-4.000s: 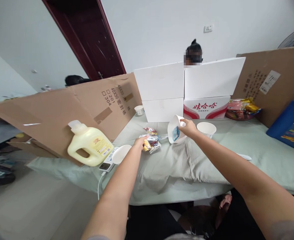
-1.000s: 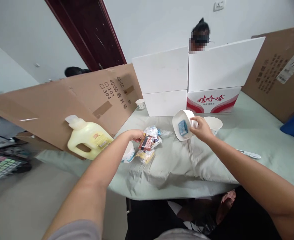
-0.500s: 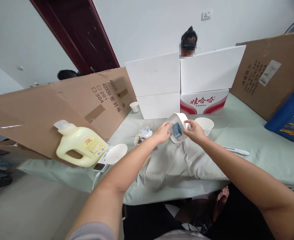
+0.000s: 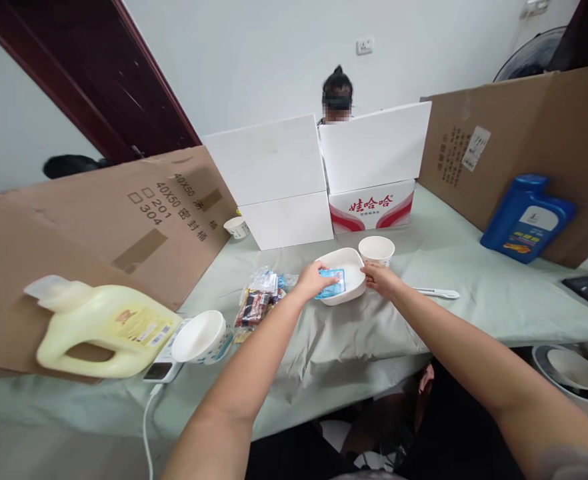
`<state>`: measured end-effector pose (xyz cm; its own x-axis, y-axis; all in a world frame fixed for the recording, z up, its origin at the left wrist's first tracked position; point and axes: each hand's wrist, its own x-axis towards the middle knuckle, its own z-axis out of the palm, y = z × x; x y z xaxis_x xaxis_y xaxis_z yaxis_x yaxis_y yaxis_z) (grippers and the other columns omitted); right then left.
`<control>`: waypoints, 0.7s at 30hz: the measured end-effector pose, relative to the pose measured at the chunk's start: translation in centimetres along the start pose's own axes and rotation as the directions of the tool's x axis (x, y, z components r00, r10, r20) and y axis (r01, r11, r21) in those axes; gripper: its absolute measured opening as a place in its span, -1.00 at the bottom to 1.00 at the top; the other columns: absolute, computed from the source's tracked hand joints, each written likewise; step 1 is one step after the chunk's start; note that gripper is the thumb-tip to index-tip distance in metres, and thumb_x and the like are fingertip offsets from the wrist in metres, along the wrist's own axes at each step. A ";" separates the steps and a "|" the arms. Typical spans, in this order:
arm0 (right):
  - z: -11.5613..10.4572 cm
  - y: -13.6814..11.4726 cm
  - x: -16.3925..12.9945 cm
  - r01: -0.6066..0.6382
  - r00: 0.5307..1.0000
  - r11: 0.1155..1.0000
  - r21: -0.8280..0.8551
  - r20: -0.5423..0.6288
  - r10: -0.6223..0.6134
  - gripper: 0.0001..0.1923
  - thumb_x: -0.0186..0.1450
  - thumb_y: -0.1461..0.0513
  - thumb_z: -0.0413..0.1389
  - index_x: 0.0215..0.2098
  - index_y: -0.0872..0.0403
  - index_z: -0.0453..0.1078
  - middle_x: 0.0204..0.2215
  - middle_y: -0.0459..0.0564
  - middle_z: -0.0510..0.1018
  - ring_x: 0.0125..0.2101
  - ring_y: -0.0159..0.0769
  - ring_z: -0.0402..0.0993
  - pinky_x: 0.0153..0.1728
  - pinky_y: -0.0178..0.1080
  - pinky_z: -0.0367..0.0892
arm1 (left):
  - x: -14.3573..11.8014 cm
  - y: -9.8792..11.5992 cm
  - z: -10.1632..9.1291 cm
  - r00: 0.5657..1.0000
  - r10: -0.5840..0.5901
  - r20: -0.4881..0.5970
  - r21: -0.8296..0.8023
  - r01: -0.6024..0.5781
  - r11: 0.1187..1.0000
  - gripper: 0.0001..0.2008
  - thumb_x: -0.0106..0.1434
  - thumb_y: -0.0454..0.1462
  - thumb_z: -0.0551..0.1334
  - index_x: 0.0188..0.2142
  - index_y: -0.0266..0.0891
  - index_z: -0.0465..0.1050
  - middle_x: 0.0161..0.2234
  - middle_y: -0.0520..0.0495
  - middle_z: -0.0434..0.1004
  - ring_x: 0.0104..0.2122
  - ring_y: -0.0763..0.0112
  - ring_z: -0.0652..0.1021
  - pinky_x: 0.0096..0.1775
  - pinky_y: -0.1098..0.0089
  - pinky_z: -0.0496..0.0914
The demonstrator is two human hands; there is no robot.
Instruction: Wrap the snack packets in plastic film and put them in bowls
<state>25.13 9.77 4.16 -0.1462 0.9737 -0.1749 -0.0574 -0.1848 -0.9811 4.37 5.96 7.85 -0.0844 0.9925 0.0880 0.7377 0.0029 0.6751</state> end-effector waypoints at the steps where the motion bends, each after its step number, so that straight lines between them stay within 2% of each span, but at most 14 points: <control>1: 0.1 0.4 0.3 -0.007 1.000 1.000 0.017 0.000 0.007 -0.80 -0.01 0.18 0.16 -0.41 0.06 0.35 -0.61 -0.14 0.38 -0.60 -0.43 0.30 -0.56 -0.36 0.27 | -0.6 -0.2 0.1 0.999 -0.019 -0.042 -0.070 0.016 0.997 -0.63 -0.06 -0.14 0.43 -0.27 -0.20 0.46 -0.25 -0.03 0.55 -0.25 0.28 0.54 -0.20 0.37 0.42; 5: -0.5 1.2 1.6 -0.002 0.999 0.999 0.042 -0.050 0.005 -0.84 0.05 0.17 0.16 -0.42 0.04 0.32 -0.61 -0.13 0.38 -0.59 -0.40 0.32 -0.58 -0.34 0.30 | -3.4 -1.3 1.3 0.984 -0.068 -0.163 -0.338 0.010 0.941 -0.55 0.02 0.00 0.34 -0.19 -0.21 0.40 -0.28 -0.03 0.54 -0.33 0.38 0.53 -0.29 0.43 0.42; 8: -1.7 1.1 2.5 0.023 0.994 1.000 0.013 -0.106 -0.021 -0.84 0.11 0.17 0.13 -0.35 0.05 0.34 -0.53 -0.06 0.47 -0.52 -0.35 0.41 -0.49 -0.29 0.39 | -4.6 -1.7 2.8 0.979 -0.103 -0.177 -0.471 0.008 0.882 -0.50 -0.03 0.06 0.33 -0.22 -0.21 0.38 -0.34 -0.02 0.52 -0.40 0.43 0.51 -0.35 0.44 0.41; 12: -2.8 0.5 3.5 0.073 0.983 0.992 -0.102 -0.161 -0.088 -0.73 0.15 0.15 0.11 -0.19 0.07 0.40 -0.31 0.04 0.56 -0.33 -0.26 0.51 -0.29 -0.17 0.44 | -4.2 -1.4 4.9 0.986 -0.116 -0.122 -0.542 0.032 0.840 -0.51 -0.09 0.03 0.37 -0.27 -0.22 0.39 -0.39 -0.01 0.50 -0.45 0.43 0.50 -0.40 0.43 0.40; 16: -3.5 0.2 2.8 0.126 0.965 0.948 -0.291 -0.185 -0.185 -0.65 0.15 0.14 0.13 -0.10 0.06 0.43 -0.15 0.08 0.56 -0.15 -0.15 0.48 -0.09 -0.04 0.37 | -3.4 -0.5 5.9 0.989 -0.102 -0.109 -0.541 0.027 0.841 -0.58 -0.06 -0.06 0.38 -0.24 -0.19 0.38 -0.30 -0.03 0.52 -0.34 0.37 0.52 -0.29 0.39 0.43; 18: -4.3 0.1 1.2 0.155 0.965 0.917 -0.367 -0.145 -0.220 -0.68 0.13 0.15 0.18 -0.15 0.04 0.46 -0.15 0.06 0.57 -0.13 -0.12 0.47 -0.05 -0.02 0.34 | -3.5 -0.2 5.9 0.986 -0.027 -0.163 -0.468 -0.053 0.882 -0.65 0.01 -0.14 0.37 -0.22 -0.17 0.38 -0.22 -0.06 0.52 -0.22 0.32 0.53 -0.14 0.33 0.42; 20: -5.9 -0.4 -0.9 0.189 0.970 0.863 -0.469 -0.047 -0.238 -0.73 0.09 0.16 0.24 -0.22 0.02 0.50 -0.18 0.04 0.58 -0.15 -0.10 0.48 -0.05 -0.03 0.33 | -4.0 -0.1 6.0 0.967 0.176 -0.184 -0.288 -0.224 0.931 -0.72 0.10 -0.23 0.33 -0.18 -0.14 0.38 -0.11 -0.09 0.50 -0.06 0.27 0.49 0.03 0.25 0.37; 21: -7.0 -0.7 -2.0 0.207 0.971 0.814 -0.542 0.015 -0.237 -0.72 0.07 0.18 0.26 -0.22 0.01 0.51 -0.17 0.03 0.59 -0.14 -0.08 0.47 -0.04 -0.04 0.32 | -4.4 -0.1 6.0 0.942 0.308 -0.131 -0.180 -0.328 0.927 -0.74 0.12 -0.27 0.31 -0.18 -0.14 0.39 -0.07 -0.10 0.48 -0.01 0.25 0.47 0.08 0.21 0.34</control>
<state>32.35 8.90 4.64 -0.1436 0.9876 0.0641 0.4587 0.1238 -0.8799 8.68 2.30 2.97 0.0598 0.9201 0.3870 0.5910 -0.3451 0.7291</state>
